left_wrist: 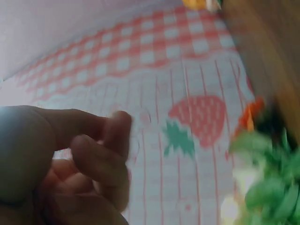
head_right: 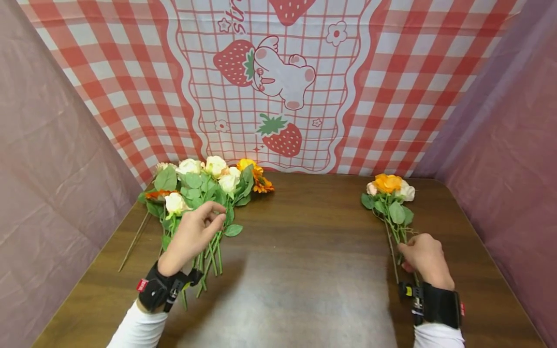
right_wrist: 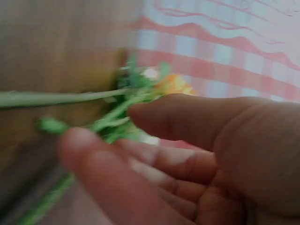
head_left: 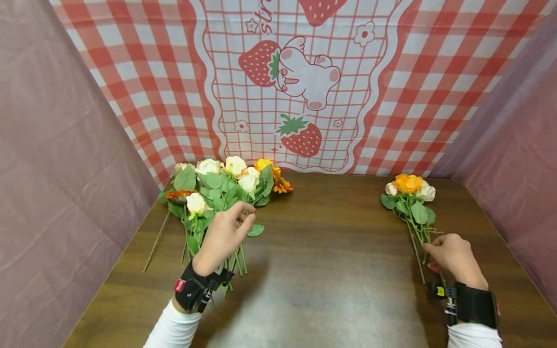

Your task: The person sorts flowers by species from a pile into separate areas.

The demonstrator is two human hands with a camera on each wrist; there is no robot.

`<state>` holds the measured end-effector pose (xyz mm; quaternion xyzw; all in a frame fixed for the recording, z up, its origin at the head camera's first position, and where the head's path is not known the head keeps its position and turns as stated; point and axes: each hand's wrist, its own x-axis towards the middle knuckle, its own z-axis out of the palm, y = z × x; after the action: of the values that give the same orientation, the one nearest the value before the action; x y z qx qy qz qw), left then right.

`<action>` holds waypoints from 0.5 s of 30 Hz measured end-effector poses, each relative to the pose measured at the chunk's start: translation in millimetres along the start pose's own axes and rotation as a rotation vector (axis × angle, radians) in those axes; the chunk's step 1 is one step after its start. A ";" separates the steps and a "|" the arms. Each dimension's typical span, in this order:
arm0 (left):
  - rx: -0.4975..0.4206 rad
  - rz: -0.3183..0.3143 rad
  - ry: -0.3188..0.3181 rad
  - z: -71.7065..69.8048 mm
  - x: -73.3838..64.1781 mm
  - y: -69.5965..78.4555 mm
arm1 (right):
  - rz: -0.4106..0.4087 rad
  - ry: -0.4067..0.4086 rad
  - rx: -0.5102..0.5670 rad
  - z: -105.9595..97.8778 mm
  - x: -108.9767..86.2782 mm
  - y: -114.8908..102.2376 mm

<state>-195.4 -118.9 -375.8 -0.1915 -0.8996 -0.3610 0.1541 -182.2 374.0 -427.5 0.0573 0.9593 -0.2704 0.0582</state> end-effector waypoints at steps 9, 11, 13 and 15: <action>0.336 -0.212 -0.236 8.3 0.3 -35.7 | -0.188 0.298 0.067 -7.6 -16.5 -51.9; 0.383 -0.238 -0.317 16.3 -0.5 -41.4 | -0.217 0.312 0.073 -5.6 -19.6 -63.4; 0.429 -0.255 -0.361 24.3 -1.6 -45.7 | -0.246 0.320 0.068 -2.5 -22.0 -72.7; 0.477 -0.261 -0.376 30.8 -2.7 -48.6 | -0.274 0.326 0.065 0.9 -23.9 -80.0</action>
<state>-219.5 -130.1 -426.9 -0.0964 -0.9884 -0.1150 -0.0215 -169.9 303.9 -383.9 -0.0290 0.9455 -0.2939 -0.1371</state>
